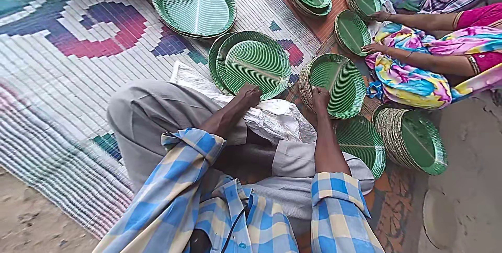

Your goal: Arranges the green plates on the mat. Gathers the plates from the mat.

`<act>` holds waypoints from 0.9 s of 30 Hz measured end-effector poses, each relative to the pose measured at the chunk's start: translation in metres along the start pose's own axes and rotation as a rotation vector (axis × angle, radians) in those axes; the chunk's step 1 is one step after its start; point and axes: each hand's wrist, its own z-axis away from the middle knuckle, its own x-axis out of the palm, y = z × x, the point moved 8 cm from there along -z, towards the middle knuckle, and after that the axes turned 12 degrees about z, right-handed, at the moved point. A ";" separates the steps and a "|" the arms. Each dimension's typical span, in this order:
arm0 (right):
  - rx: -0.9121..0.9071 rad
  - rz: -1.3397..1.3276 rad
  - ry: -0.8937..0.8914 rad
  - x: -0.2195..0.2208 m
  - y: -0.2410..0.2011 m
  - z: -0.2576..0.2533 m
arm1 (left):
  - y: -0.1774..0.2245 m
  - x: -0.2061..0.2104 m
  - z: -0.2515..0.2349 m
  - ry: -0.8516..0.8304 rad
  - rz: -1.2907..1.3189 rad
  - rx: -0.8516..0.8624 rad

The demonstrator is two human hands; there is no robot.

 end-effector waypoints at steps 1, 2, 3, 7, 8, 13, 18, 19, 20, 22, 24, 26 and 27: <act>-0.016 -0.010 0.018 0.018 0.021 -0.019 | -0.001 0.004 0.001 -0.023 0.008 -0.017; 0.021 0.001 -0.057 0.024 0.030 -0.031 | -0.003 0.008 0.002 -0.041 0.022 -0.027; 0.055 0.003 -0.084 0.021 0.030 -0.037 | -0.003 0.007 0.003 -0.041 0.031 -0.015; -0.207 -0.080 0.143 -0.019 -0.036 -0.018 | 0.015 -0.029 0.004 0.316 0.053 0.266; -0.329 -0.119 0.171 -0.020 -0.059 -0.003 | 0.023 -0.042 0.010 0.489 0.073 0.375; -0.762 -0.154 -0.101 0.067 -0.150 0.081 | 0.035 -0.073 0.036 0.869 0.009 0.524; -0.900 -0.090 -0.351 0.098 -0.145 0.114 | -0.009 -0.030 0.011 0.200 0.045 -0.086; -0.858 -0.087 -0.285 0.089 -0.135 0.098 | -0.014 -0.018 0.012 0.099 0.049 -0.158; -0.765 -0.093 -0.189 0.078 -0.121 0.076 | -0.014 -0.012 0.013 0.051 0.051 -0.185; -0.512 -0.056 0.001 0.049 -0.082 0.030 | -0.009 -0.011 0.013 0.060 0.033 -0.151; -0.292 0.055 0.033 0.035 -0.037 -0.003 | -0.005 -0.011 0.011 0.064 0.025 -0.113; -0.179 0.074 -0.011 0.034 -0.003 -0.018 | -0.004 -0.010 0.010 0.050 0.034 -0.105; -0.162 0.049 0.015 0.031 0.003 -0.019 | -0.004 -0.010 0.009 0.046 0.036 -0.105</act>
